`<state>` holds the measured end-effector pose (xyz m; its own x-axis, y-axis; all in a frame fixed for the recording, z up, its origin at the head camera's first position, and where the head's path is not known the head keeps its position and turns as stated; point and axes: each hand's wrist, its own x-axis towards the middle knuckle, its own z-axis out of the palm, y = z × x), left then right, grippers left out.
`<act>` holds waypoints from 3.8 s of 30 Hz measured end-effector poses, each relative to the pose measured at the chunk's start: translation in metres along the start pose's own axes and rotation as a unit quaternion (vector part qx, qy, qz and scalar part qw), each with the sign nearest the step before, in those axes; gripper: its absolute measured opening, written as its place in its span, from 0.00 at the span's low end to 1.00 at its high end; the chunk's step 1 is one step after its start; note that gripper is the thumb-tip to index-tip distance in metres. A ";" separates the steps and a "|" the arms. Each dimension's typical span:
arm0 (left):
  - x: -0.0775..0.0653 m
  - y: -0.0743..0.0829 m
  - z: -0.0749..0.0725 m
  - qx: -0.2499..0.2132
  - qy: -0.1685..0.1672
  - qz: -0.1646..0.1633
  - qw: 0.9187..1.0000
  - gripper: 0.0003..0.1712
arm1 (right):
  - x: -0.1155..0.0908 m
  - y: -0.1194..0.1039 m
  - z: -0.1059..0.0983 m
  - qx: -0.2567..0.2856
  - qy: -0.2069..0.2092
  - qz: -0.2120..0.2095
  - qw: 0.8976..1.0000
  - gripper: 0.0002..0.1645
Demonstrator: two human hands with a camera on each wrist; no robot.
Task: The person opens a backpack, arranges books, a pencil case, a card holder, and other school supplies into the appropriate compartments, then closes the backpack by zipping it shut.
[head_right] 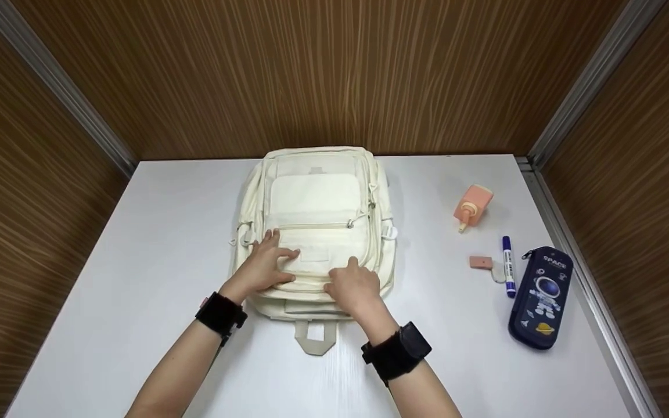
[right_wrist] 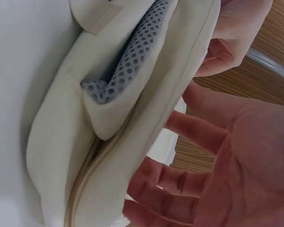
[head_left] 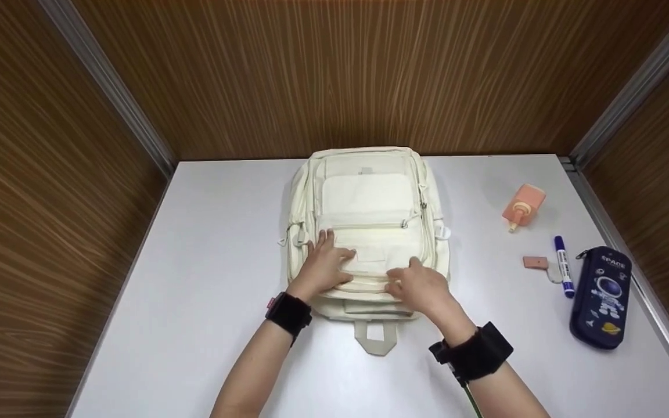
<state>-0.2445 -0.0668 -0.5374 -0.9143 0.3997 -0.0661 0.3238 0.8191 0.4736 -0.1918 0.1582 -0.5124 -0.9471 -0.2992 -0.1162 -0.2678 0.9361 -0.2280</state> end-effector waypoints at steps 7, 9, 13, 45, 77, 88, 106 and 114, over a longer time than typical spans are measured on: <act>0.004 -0.018 -0.013 -0.105 0.019 0.011 0.994 0.29 | 0.030 -0.007 0.012 0.008 0.053 -0.050 0.997 0.29; 0.005 -0.029 -0.017 -0.153 0.072 -0.001 0.986 0.24 | 0.036 -0.008 0.018 0.010 0.026 -0.051 0.998 0.33; 0.010 -0.055 -0.022 -0.202 0.193 -0.064 0.958 0.20 | 0.044 -0.010 0.025 -0.002 0.002 -0.043 0.999 0.34; 0.030 -0.114 -0.015 -0.125 0.142 -0.174 0.966 0.13 | 0.056 -0.001 0.030 -0.003 0.028 -0.030 0.999 0.32; -0.058 -0.065 -0.003 -0.145 0.052 -0.135 0.979 0.08 | 0.062 -0.001 0.033 -0.026 0.060 -0.004 0.998 0.29; -0.077 -0.046 0.002 -0.167 0.052 -0.077 0.981 0.04 | 0.066 -0.002 0.037 -0.025 0.065 -0.003 0.998 0.30; -0.090 -0.024 0.010 -0.148 0.146 -0.089 0.974 0.09 | 0.042 -0.061 0.038 0.048 0.201 -0.228 0.952 0.11; -0.091 -0.009 0.003 -0.066 0.213 -0.094 0.970 0.16 | 0.043 -0.084 0.057 -0.024 0.153 -0.313 0.937 0.16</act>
<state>-0.1634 -0.1095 -0.5388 -0.9806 0.0192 0.1949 0.1343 0.7902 0.5979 -0.2000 0.0565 -0.5529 -0.6069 -0.7318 0.3101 -0.7879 0.6053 -0.1136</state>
